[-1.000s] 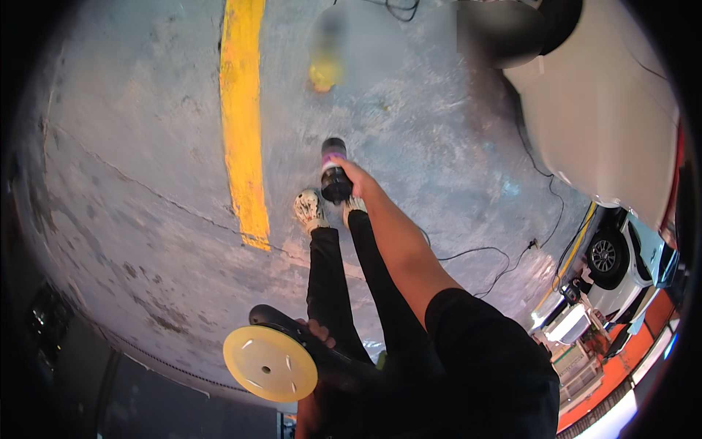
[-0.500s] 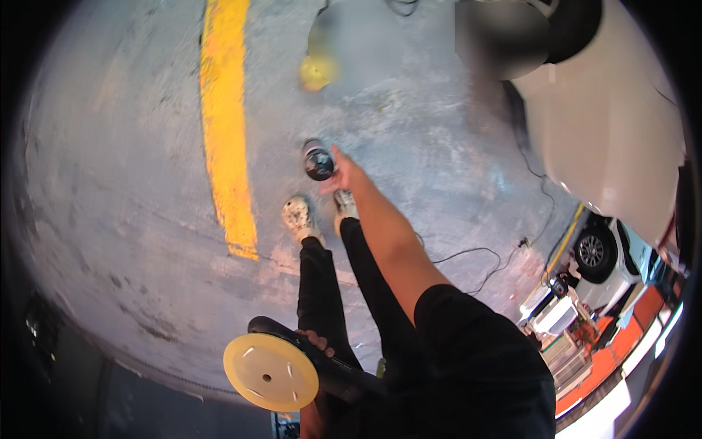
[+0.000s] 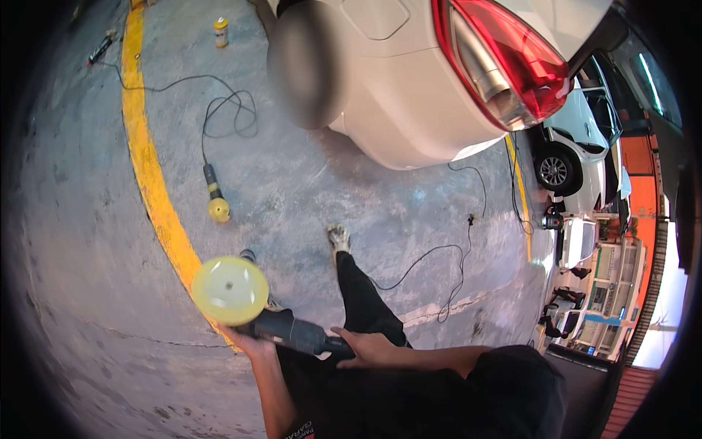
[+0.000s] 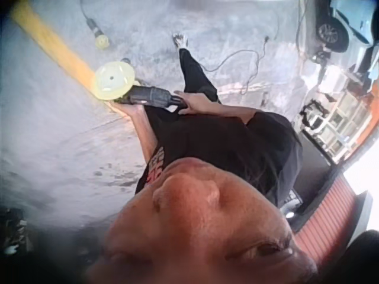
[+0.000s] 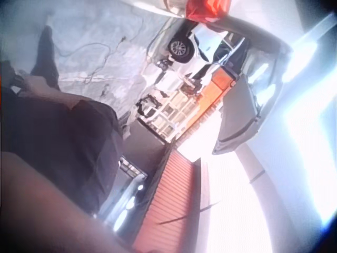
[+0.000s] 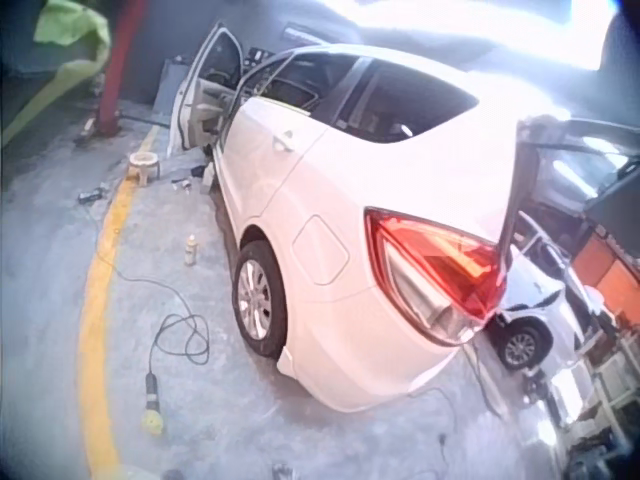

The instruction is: The person uses a rotary polisher with a yellow pad to buff the rear bumper and trunk area of a white car. They apply compound to the pad and continue polishing around the taillight and trunk lid.

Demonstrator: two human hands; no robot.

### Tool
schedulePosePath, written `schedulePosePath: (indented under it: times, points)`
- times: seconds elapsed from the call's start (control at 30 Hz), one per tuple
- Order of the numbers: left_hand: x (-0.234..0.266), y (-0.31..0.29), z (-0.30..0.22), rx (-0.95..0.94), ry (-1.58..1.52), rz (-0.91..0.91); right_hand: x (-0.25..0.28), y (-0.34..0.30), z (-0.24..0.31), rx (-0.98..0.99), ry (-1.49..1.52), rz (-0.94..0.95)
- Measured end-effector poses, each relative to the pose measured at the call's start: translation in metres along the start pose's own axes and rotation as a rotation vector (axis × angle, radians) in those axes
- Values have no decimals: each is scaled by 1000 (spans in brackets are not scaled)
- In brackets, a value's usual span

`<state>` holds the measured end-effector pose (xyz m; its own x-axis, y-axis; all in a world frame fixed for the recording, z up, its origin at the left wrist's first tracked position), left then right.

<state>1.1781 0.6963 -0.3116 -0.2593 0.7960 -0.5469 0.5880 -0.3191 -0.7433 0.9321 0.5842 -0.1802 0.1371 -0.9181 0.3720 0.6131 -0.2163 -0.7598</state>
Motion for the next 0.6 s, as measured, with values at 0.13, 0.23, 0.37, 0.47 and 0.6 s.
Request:
schedulePosePath:
  times: [0.13, 0.23, 0.37, 0.47, 0.6]
  points:
    - [-136, -15, 103, 143, 43, 111, 98, -9, -53, -66, 238, -135]
    - [-238, -21, 192, 24, 364, 292, 156, -2, -134, 293, 348, -364]
    - [-335, 1, 318, -64, 386, 311, 278, -17, -196, -109, 743, -54]
    - [-386, 14, 383, -91, 426, 301, 327, -11, -251, -167, 717, -28]
    - [-380, 33, 399, -143, 383, 96, 368, 3, -264, -152, 644, 31]
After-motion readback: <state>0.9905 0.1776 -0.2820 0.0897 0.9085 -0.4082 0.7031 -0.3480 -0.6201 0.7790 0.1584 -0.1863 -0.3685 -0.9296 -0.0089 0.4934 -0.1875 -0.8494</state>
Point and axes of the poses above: each hand's wrist, its own y-axis towards the middle knuckle, its own x-axis out of the back of the hand, z = x × y, the point moved 4 cm from there along y, towards the middle knuckle, and after that the axes turned 4 degrees about -y, right-handed, at the moved point
